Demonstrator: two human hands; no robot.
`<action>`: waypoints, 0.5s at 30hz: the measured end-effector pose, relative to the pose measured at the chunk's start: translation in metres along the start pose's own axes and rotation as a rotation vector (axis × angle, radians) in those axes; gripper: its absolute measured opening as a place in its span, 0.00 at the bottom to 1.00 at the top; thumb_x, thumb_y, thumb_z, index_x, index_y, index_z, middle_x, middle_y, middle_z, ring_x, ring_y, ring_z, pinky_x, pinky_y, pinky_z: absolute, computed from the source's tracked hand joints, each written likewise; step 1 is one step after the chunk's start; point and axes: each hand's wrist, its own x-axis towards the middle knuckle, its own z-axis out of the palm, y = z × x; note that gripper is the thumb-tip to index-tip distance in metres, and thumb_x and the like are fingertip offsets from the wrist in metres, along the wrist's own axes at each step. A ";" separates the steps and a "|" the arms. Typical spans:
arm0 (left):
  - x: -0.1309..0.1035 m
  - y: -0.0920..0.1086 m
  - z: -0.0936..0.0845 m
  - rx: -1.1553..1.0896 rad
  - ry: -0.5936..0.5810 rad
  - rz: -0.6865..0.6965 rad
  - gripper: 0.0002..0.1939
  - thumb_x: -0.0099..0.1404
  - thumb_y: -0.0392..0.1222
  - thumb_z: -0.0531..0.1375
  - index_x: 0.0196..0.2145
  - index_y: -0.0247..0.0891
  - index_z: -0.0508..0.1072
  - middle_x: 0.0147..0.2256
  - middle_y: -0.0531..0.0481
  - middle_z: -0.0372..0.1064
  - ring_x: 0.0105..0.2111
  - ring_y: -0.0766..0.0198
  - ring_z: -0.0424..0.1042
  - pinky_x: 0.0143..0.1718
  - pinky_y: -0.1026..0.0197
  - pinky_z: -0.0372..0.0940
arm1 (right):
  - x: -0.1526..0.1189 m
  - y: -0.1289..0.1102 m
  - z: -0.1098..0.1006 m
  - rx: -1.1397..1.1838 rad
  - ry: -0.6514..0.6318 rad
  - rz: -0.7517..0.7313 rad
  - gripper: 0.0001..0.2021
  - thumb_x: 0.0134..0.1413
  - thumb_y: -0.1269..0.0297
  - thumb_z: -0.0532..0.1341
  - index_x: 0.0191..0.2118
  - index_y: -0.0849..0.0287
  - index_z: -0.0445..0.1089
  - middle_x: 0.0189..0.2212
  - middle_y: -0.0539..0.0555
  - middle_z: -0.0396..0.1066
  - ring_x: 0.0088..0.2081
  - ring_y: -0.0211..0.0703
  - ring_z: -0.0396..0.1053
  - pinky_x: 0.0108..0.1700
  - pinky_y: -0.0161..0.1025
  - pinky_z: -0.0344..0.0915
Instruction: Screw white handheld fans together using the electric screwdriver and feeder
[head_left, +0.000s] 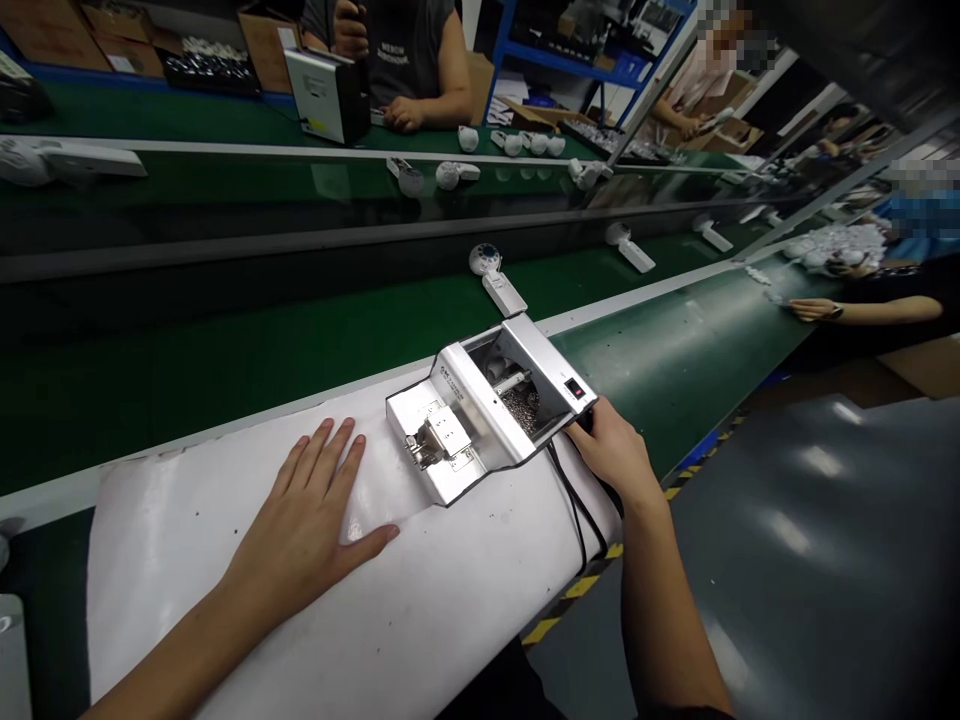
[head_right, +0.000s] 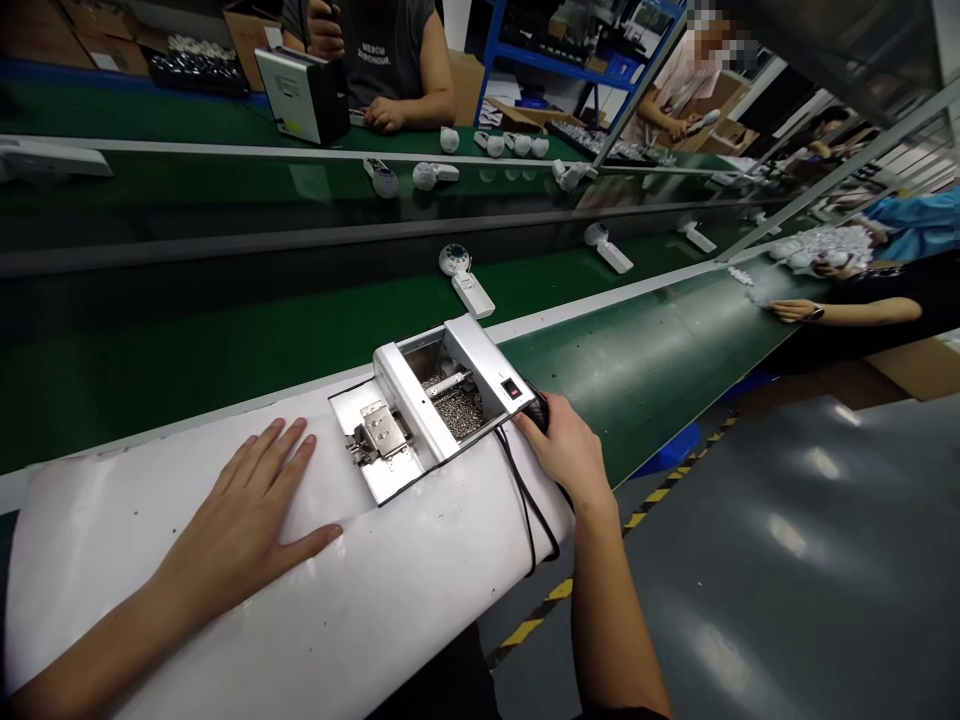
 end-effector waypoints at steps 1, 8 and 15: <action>0.000 0.000 0.000 0.001 0.001 0.001 0.59 0.74 0.79 0.54 0.83 0.34 0.42 0.81 0.33 0.43 0.79 0.30 0.49 0.76 0.28 0.56 | 0.000 0.001 0.000 0.023 0.008 -0.007 0.35 0.67 0.32 0.57 0.68 0.48 0.71 0.58 0.62 0.80 0.51 0.65 0.79 0.41 0.47 0.69; 0.000 -0.002 0.005 0.021 0.036 0.026 0.58 0.74 0.79 0.52 0.82 0.30 0.46 0.80 0.31 0.44 0.79 0.30 0.49 0.77 0.29 0.53 | -0.002 0.036 -0.029 0.218 0.399 0.020 0.37 0.62 0.31 0.60 0.62 0.57 0.75 0.49 0.63 0.82 0.49 0.62 0.79 0.52 0.54 0.74; -0.005 -0.011 0.019 -0.061 0.063 0.032 0.57 0.74 0.78 0.50 0.83 0.36 0.40 0.81 0.32 0.43 0.79 0.25 0.49 0.76 0.24 0.52 | -0.069 0.066 -0.105 0.230 0.993 0.089 0.37 0.63 0.29 0.59 0.61 0.58 0.68 0.44 0.62 0.77 0.48 0.60 0.77 0.48 0.51 0.76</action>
